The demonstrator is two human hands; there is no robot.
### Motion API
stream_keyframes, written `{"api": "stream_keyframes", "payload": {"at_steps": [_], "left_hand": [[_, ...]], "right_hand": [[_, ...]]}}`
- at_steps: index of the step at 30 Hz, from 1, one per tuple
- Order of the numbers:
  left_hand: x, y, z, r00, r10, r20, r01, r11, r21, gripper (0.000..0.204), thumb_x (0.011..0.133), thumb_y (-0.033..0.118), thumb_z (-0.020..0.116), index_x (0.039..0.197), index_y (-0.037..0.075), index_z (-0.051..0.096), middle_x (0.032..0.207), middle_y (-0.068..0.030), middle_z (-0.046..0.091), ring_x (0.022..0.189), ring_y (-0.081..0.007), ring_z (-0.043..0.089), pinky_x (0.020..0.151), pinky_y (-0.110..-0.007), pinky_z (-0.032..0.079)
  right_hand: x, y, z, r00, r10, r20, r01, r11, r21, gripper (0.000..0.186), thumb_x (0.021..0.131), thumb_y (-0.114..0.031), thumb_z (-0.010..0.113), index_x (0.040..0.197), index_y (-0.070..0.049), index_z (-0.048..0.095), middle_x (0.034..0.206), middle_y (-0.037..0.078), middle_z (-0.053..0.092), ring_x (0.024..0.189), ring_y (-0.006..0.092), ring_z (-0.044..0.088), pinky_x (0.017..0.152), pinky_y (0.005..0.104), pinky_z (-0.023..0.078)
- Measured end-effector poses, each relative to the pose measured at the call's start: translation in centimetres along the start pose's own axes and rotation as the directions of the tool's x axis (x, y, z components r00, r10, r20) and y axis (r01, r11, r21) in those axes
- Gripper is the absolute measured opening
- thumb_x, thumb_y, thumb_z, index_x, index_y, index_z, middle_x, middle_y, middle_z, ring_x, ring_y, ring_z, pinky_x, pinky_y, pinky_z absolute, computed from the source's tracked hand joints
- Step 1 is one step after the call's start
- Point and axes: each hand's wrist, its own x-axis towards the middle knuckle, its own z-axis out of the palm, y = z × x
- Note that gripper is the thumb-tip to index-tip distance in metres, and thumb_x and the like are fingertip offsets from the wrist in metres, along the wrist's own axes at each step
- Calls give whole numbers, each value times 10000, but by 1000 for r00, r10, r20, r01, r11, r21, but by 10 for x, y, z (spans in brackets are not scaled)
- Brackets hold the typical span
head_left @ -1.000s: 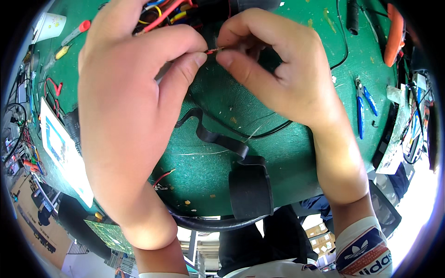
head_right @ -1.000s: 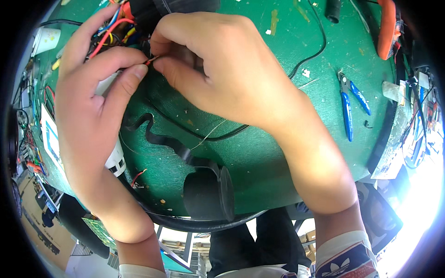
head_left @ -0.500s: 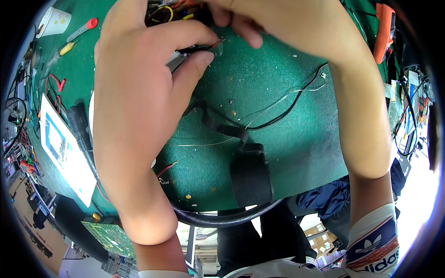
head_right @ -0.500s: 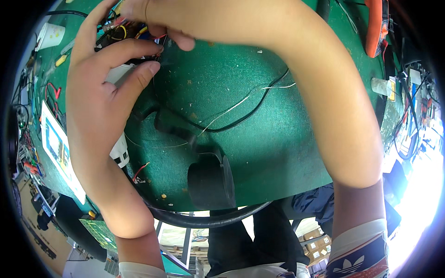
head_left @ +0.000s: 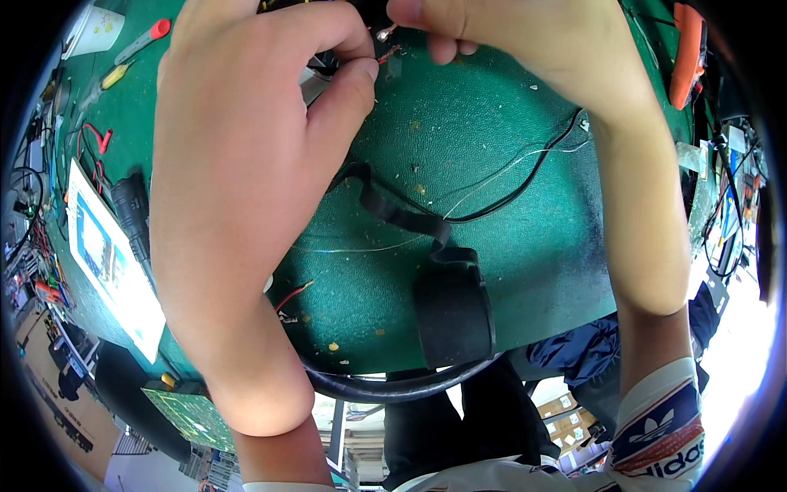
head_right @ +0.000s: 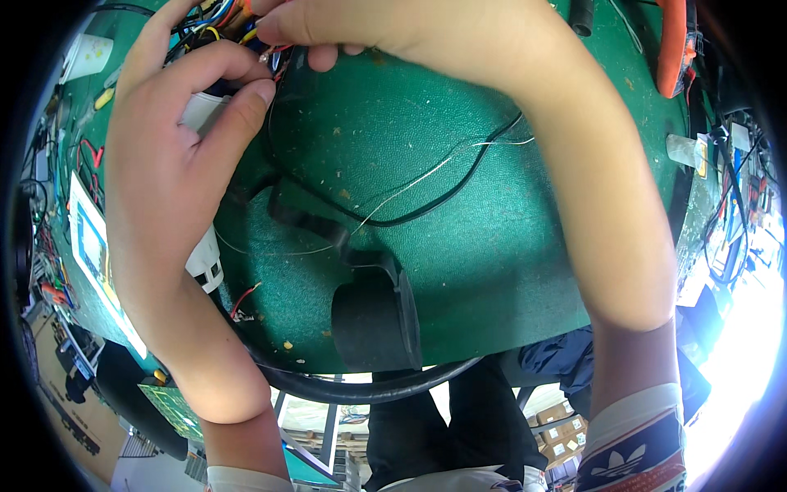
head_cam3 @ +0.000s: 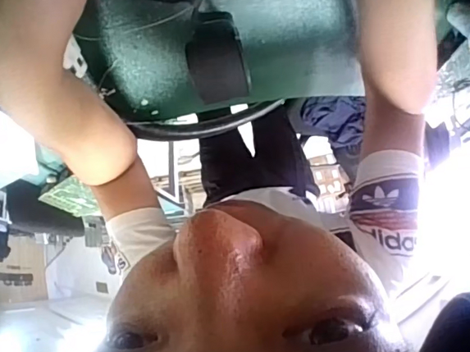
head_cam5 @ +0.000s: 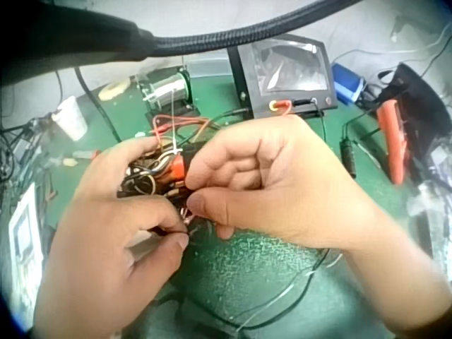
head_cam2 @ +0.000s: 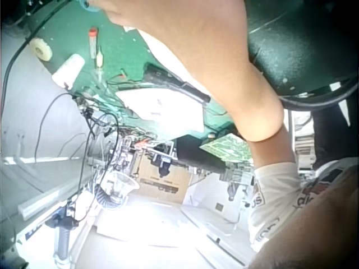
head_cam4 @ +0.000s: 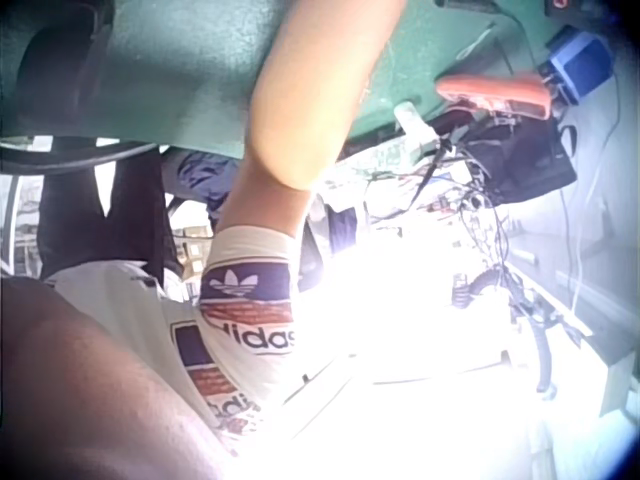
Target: The person strips insulation from wires with pliers, twists the exposed copper strands together by hand, and joins them using a soldering iron inside a device housing.
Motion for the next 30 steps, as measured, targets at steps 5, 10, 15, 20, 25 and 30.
{"api": "stream_keyframes", "payload": {"at_steps": [5, 10, 15, 20, 25, 30], "left_hand": [[-3, -1, 0, 1000, 15, -6, -15, 1000, -2, 160, 774, 73, 774, 932, 59, 761, 1281, -138, 643, 1132, -335, 632, 969, -408, 487], [-6, -3, 0, 1000, 26, -11, -26, 1000, -4, 159, 773, 71, 774, 931, 57, 760, 1278, -139, 644, 1132, -336, 632, 969, -408, 487], [-8, -1, -1, 999, 29, -15, -29, 1000, -7, 159, 772, 70, 774, 930, 55, 759, 1275, -141, 645, 1132, -337, 632, 969, -408, 487], [-8, 0, 0, 999, 31, -18, -32, 999, -8, 158, 772, 68, 773, 929, 54, 758, 1272, -142, 646, 1132, -338, 632, 969, -408, 487], [-9, 1, 0, 999, 30, -19, -30, 999, -10, 158, 771, 67, 773, 927, 52, 757, 1269, -144, 647, 1132, -338, 632, 969, -408, 487], [-9, 1, -1, 999, 25, -21, -25, 1000, -12, 157, 770, 65, 773, 926, 50, 756, 1266, -145, 648, 1132, -339, 632, 969, -408, 488]], "right_hand": [[-9, 0, 17, 984, -151, -98, 130, 973, -193, 131, 872, 114, 709, 987, 52, 697, 820, 62, 716, 696, 80, 674, 618, 201, 544], [-11, 8, 21, 971, -191, -144, 167, 972, -168, 148, 871, 127, 701, 1002, 57, 700, 852, 71, 712, 706, 95, 682, 619, 208, 549], [-10, 25, 19, 940, -297, -168, 278, 952, -127, 187, 868, 148, 700, 1034, 63, 704, 900, 85, 713, 737, 104, 690, 638, 216, 562], [-13, 22, 21, 941, -299, -160, 271, 947, -172, 196, 880, 140, 705, 1060, 63, 703, 939, 84, 712, 799, 115, 701, 686, 228, 579], [-12, 32, 20, 929, -329, -171, 315, 943, -108, 198, 892, 118, 708, 1080, 55, 704, 972, 85, 721, 864, 130, 719, 724, 241, 592], [-17, 14, 27, 917, -363, -165, 268, 868, -418, 220, 877, 67, 740, 1088, 9, 716, 975, 91, 741, 865, 144, 740, 742, 257, 594]]}}
